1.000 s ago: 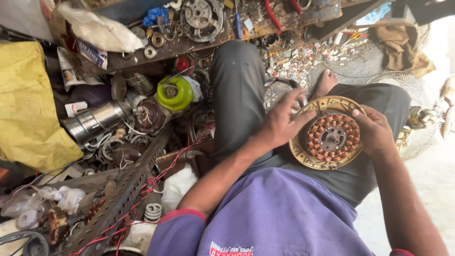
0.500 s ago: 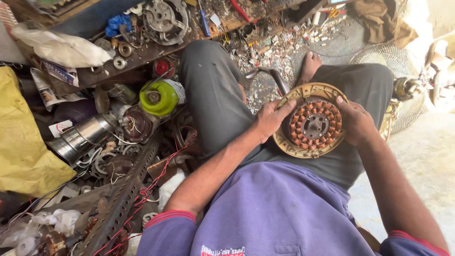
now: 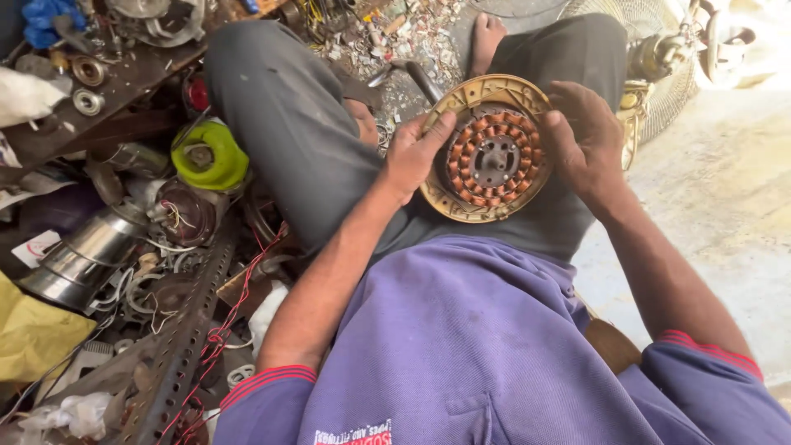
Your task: Inspecting and working on the copper windings and core of a ceiling fan motor stator.
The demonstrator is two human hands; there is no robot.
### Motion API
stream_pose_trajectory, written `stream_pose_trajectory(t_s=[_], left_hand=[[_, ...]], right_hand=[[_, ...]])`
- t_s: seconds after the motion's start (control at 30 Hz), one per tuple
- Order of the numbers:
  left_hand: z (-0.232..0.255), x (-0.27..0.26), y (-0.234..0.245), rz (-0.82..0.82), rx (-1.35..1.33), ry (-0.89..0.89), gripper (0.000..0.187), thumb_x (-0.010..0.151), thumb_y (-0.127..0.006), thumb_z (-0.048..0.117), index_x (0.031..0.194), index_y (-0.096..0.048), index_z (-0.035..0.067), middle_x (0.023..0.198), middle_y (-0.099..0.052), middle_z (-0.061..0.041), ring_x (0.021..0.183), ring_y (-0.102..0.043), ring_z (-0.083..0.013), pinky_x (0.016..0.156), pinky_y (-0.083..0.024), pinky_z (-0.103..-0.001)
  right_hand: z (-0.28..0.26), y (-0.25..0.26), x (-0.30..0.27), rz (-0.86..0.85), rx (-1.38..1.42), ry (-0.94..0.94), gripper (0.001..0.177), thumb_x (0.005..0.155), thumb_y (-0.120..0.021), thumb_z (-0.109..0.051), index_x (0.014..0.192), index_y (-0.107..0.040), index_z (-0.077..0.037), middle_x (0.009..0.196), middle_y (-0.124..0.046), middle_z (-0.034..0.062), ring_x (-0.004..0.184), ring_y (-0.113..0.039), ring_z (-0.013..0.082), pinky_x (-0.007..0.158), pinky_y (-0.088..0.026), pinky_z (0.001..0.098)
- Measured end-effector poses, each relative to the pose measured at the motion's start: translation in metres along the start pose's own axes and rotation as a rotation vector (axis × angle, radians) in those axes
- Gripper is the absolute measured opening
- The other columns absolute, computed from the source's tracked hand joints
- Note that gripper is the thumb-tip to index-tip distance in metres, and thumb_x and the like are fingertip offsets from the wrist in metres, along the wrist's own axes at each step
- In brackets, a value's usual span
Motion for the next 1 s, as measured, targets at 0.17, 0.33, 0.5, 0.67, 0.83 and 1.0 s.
stream_pose_trajectory(t_s=[0.17, 0.33, 0.5, 0.67, 0.83, 1.0], left_hand=[[-0.001, 0.004, 0.008, -0.055, -0.002, -0.157, 0.037, 0.107, -0.057, 0.033, 0.126, -0.067, 0.003, 0.111, -0.067, 0.004, 0.102, -0.056, -0.003, 0.093, -0.047, -0.021], [0.003, 0.005, 0.016, -0.024, -0.088, -0.165, 0.032, 0.111, -0.057, 0.034, 0.116, -0.066, 0.003, 0.102, -0.061, 0.004, 0.095, -0.052, -0.0045, 0.086, -0.045, -0.023], [-0.002, 0.012, 0.022, 0.021, 0.075, -0.194, 0.032, 0.111, -0.058, 0.032, 0.115, -0.066, 0.002, 0.102, -0.06, 0.004, 0.096, -0.051, -0.0045, 0.086, -0.044, -0.022], [0.024, 0.003, 0.019, 0.037, -0.01, -0.32, 0.046, 0.11, -0.05, 0.039, 0.13, -0.061, -0.001, 0.117, -0.069, -0.008, 0.107, -0.063, -0.0126, 0.095, -0.052, -0.027], [0.037, -0.005, 0.029, 0.052, -0.081, -0.369, 0.049, 0.109, -0.05, 0.039, 0.138, -0.052, -0.001, 0.126, -0.066, -0.015, 0.109, -0.065, -0.0203, 0.093, -0.055, -0.034], [0.065, -0.022, 0.028, 0.036, -0.112, -0.394, 0.05, 0.109, -0.051, 0.04, 0.138, -0.052, -0.002, 0.127, -0.065, -0.018, 0.111, -0.065, -0.0228, 0.096, -0.055, -0.036]], right_hand=[[0.03, 0.002, -0.004, 0.045, 0.13, 0.021, 0.038, 0.113, -0.059, -0.026, 0.14, -0.057, 0.0, 0.121, -0.069, 0.0119, 0.114, -0.066, 0.0198, 0.101, -0.054, 0.032], [0.042, -0.011, -0.001, 0.152, 0.058, 0.063, 0.035, 0.11, -0.06, -0.022, 0.138, -0.06, -0.001, 0.123, -0.067, 0.0129, 0.113, -0.065, 0.0192, 0.099, -0.053, 0.0308], [0.05, -0.019, 0.003, 0.157, 0.198, 0.032, 0.035, 0.11, -0.056, -0.023, 0.137, -0.061, -0.001, 0.114, -0.071, 0.0084, 0.107, -0.064, 0.0142, 0.096, -0.052, 0.0282], [0.072, -0.017, 0.012, 0.081, 0.571, -0.125, 0.036, 0.108, -0.054, -0.021, 0.138, -0.058, -0.002, 0.11, -0.073, 0.0077, 0.1, -0.067, 0.0115, 0.089, -0.056, 0.0265], [0.088, -0.018, 0.013, 0.042, 0.641, -0.151, 0.037, 0.108, -0.055, -0.019, 0.139, -0.058, 0.001, 0.113, -0.071, 0.011, 0.101, -0.066, 0.0141, 0.091, -0.056, 0.0285], [0.088, -0.006, 0.026, 0.061, 1.093, -0.267, 0.041, 0.107, -0.051, -0.021, 0.14, -0.051, 0.002, 0.109, -0.068, 0.0173, 0.097, -0.07, 0.0249, 0.085, -0.059, 0.0361]])
Point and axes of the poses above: each hand's wrist, its own x-axis towards the middle knuckle, its own y-axis out of the back of the hand, z = x × y, the point moved 3 cm from there along x, towards the middle knuckle
